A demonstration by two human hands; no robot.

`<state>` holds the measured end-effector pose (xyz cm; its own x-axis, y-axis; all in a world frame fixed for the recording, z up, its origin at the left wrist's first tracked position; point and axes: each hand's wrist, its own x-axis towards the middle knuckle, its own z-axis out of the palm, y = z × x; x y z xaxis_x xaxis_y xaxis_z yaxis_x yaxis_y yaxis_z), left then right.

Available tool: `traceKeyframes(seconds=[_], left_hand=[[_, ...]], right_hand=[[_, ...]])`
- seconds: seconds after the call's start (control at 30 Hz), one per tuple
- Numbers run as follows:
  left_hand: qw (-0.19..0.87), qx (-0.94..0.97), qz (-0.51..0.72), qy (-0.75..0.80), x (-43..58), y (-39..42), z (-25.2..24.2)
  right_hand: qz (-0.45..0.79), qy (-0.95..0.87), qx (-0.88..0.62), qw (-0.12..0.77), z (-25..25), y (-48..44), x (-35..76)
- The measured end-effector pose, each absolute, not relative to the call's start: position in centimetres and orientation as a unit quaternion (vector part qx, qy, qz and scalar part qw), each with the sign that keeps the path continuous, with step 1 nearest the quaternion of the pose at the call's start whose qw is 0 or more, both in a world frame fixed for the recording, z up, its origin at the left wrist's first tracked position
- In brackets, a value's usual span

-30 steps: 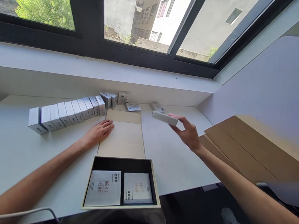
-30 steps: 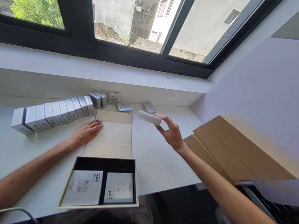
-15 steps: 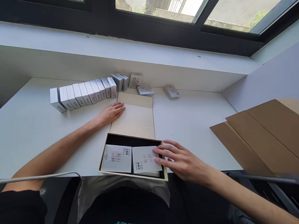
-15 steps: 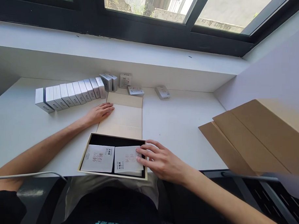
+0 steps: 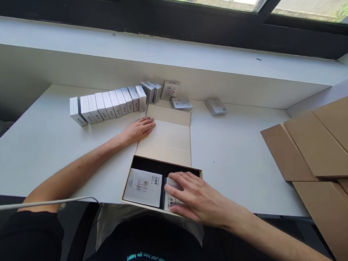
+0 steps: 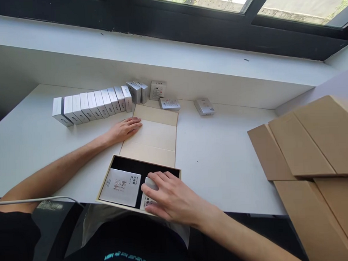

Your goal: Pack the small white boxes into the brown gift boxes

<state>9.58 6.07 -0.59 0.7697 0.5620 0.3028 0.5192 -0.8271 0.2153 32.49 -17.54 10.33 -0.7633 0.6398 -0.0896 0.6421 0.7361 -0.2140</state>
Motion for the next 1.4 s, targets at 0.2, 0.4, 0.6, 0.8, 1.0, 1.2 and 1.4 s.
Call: traceKeyframes(seconds=[0.2,0.4,0.6,0.8,1.0,1.2,1.4], left_hand=[[0.063,0.937,0.175,0.297,9.5,6.1,-0.6],[0.052,0.938,0.187,0.288,9.6,6.0,-0.9],[0.072,0.926,0.221,0.297,9.6,6.2,-0.4],[0.050,0.918,0.229,0.321,12.9,9.1,2.0],[0.061,0.911,0.090,0.397,18.9,12.4,4.5],[0.022,0.911,0.192,0.364,18.2,10.9,10.9],[0.081,0.947,0.223,0.217,7.9,-2.1,21.0]], right_hand=[[-0.146,0.925,0.350,0.040,10.0,-16.7,31.5],[-0.142,0.923,0.358,0.030,9.9,-16.7,31.0],[-0.083,0.931,0.348,-0.074,9.6,-17.1,31.7],[0.029,0.896,0.301,-0.325,8.1,-21.0,34.7],[0.081,0.862,0.392,-0.311,3.9,-25.9,35.6],[-0.028,0.774,0.531,-0.343,1.2,-24.5,34.7],[-0.277,0.620,0.540,-0.497,2.5,-19.6,36.1]])
